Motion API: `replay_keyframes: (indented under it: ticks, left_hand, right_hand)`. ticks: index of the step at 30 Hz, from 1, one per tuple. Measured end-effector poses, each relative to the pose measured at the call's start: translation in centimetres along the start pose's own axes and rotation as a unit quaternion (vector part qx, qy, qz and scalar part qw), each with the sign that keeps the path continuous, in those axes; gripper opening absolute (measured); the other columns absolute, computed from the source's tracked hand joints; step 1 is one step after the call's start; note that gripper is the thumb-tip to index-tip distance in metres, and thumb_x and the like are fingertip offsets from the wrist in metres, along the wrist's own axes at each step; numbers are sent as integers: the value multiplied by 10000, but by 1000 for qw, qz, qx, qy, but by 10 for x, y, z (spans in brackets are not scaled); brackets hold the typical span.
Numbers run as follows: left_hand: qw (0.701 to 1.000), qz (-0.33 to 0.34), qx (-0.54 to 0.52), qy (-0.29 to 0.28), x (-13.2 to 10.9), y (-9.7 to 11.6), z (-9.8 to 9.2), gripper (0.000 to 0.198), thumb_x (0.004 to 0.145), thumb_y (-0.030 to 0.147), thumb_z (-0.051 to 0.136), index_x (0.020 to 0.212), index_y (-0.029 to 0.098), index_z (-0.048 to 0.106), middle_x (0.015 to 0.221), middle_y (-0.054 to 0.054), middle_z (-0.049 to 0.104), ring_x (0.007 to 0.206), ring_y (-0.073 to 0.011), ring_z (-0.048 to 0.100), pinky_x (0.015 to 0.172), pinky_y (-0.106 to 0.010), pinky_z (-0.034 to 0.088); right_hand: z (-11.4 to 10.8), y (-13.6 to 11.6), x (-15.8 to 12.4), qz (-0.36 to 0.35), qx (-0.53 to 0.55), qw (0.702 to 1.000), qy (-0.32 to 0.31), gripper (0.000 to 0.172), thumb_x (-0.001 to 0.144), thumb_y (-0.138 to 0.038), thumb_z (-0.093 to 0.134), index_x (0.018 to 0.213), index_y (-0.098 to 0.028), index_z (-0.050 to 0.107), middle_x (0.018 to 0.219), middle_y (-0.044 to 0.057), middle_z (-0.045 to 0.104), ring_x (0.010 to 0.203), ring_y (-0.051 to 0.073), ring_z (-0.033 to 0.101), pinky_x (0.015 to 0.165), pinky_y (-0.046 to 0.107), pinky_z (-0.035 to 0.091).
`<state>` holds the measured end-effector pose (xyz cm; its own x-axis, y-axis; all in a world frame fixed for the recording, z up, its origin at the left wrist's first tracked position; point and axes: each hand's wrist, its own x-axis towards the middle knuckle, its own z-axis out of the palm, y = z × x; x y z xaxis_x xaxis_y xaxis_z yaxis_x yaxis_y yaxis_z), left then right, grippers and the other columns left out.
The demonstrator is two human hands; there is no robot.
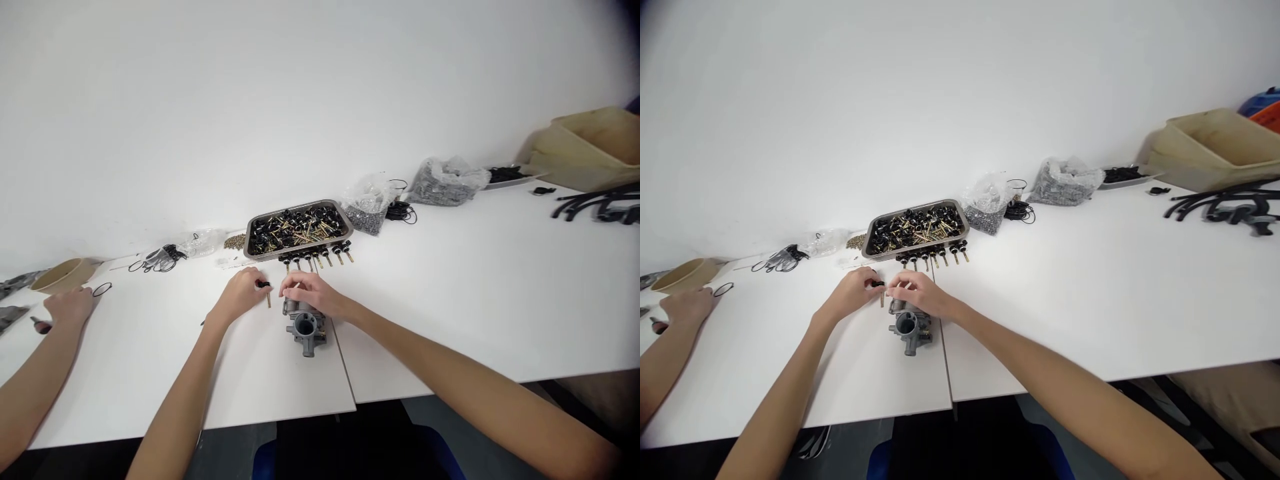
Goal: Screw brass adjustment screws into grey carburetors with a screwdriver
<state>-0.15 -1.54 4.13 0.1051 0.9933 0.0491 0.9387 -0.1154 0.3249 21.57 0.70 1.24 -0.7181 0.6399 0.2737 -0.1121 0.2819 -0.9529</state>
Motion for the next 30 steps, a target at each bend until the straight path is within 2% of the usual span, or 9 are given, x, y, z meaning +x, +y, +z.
replay_keyframes:
  ticks: [4, 8, 11, 13, 18, 23, 30]
  left_hand:
    - [987, -52, -136, 62, -40, 11, -8, 257, 737, 437, 685, 704, 187, 637, 743, -15, 631, 687, -125, 510, 680, -264, 414]
    - [939, -143, -252, 185, -87, 32, 4, 286, 701, 466, 730, 716, 187, 665, 708, -13, 637, 652, -110, 503, 626, -235, 425]
    - [908, -189, -290, 236, -101, 44, 17, 324, 667, 482, 759, 685, 176, 655, 661, -16, 624, 627, -115, 529, 587, -229, 419]
    - [899, -207, -299, 244, -101, 47, 23, 340, 658, 493, 762, 684, 172, 652, 669, -16, 628, 613, -110, 532, 574, -225, 413]
    - [899, -239, -301, 208, -95, 44, 31, 370, 644, 520, 759, 700, 172, 648, 685, -5, 626, 599, -96, 519, 592, -221, 408]
    - [900, -242, -300, 201, -94, 46, 34, 395, 645, 544, 748, 686, 171, 622, 683, 2, 617, 598, -89, 509, 586, -211, 397]
    - [905, -248, -284, 195, -95, 50, 34, 415, 673, 549, 722, 630, 170, 559, 581, 15, 556, 563, -91, 485, 553, -208, 367]
  right_hand:
    - [-3, 3, -1, 45, 23, 996, -79, 278, 911, -381, 536, 938, -143, 678, 926, 53, 638, 821, 141, 560, 755, 257, 412]
    - [-4, 6, -2, 53, 23, 995, -86, 254, 906, -358, 542, 942, -144, 676, 943, 57, 645, 851, 153, 570, 766, 259, 414]
    - [-4, 6, -2, 50, 24, 995, -82, 246, 904, -343, 536, 934, -142, 675, 926, 56, 646, 838, 152, 569, 755, 256, 416]
    - [-4, 6, -2, 47, 27, 995, -80, 241, 902, -332, 534, 927, -139, 675, 918, 55, 646, 827, 149, 566, 750, 253, 417]
    - [-4, 5, -2, 43, 24, 996, -77, 220, 895, -305, 539, 909, -133, 676, 911, 51, 648, 803, 136, 558, 739, 242, 411]
    - [-4, 6, -2, 37, 24, 997, -70, 219, 895, -301, 538, 889, -133, 678, 885, 44, 641, 795, 134, 554, 731, 236, 406]
    - [-4, 7, -2, 23, 27, 997, -62, 283, 934, -314, 471, 865, -137, 681, 863, 41, 638, 795, 132, 545, 747, 234, 399]
